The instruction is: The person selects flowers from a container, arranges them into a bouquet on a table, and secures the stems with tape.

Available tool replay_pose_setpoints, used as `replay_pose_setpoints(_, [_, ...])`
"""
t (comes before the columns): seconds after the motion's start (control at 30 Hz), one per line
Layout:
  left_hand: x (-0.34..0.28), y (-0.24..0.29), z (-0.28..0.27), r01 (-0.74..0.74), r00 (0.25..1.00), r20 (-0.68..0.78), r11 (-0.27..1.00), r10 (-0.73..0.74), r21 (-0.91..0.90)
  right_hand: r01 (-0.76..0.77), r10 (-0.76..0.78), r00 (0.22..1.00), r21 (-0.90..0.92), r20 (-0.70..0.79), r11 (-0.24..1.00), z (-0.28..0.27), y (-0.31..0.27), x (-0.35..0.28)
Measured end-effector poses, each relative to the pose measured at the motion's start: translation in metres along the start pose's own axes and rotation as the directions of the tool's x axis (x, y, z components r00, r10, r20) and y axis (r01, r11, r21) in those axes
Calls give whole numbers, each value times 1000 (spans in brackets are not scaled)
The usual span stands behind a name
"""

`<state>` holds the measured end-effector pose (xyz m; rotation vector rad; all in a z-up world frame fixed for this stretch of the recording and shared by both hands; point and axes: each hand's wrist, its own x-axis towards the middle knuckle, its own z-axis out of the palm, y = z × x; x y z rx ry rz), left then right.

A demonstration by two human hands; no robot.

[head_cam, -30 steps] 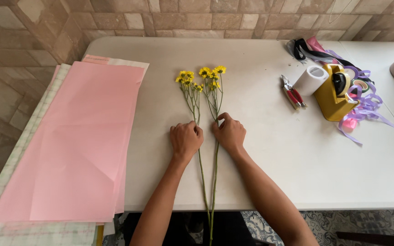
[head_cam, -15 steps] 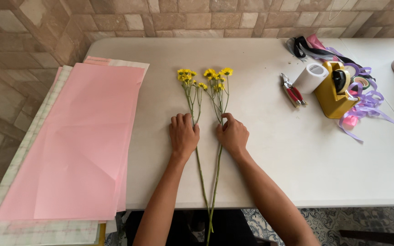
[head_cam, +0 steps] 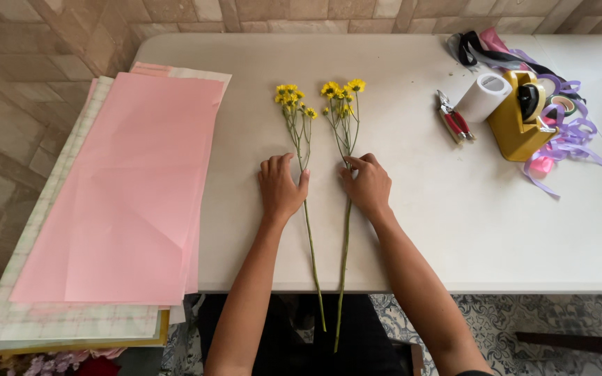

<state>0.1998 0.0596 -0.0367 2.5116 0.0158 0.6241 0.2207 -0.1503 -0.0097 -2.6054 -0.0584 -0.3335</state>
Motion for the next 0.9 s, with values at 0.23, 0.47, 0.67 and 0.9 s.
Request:
replay_pose_setpoints(0.23, [-7, 2, -6, -39, 999, -31, 996, 37, -78, -19, 19, 1000, 8, 4, 1000, 11, 8, 0])
replay_pose_setpoints(0.47, [-19, 3, -21, 66, 997, -10, 933, -75, -354, 127, -71, 956, 184, -283, 975, -14, -8, -4])
replay_pose_setpoints(0.67, [-45, 36, -76, 128, 989, 40, 703, -140, -700, 479, -272, 858, 487, -436, 730, -33, -67, -39])
replay_pose_setpoints(0.9, [-81, 73, -114, -45, 993, -98, 560, -65, -827, 183, -643, 766, 950, 24, 253, -59, -162, -123])
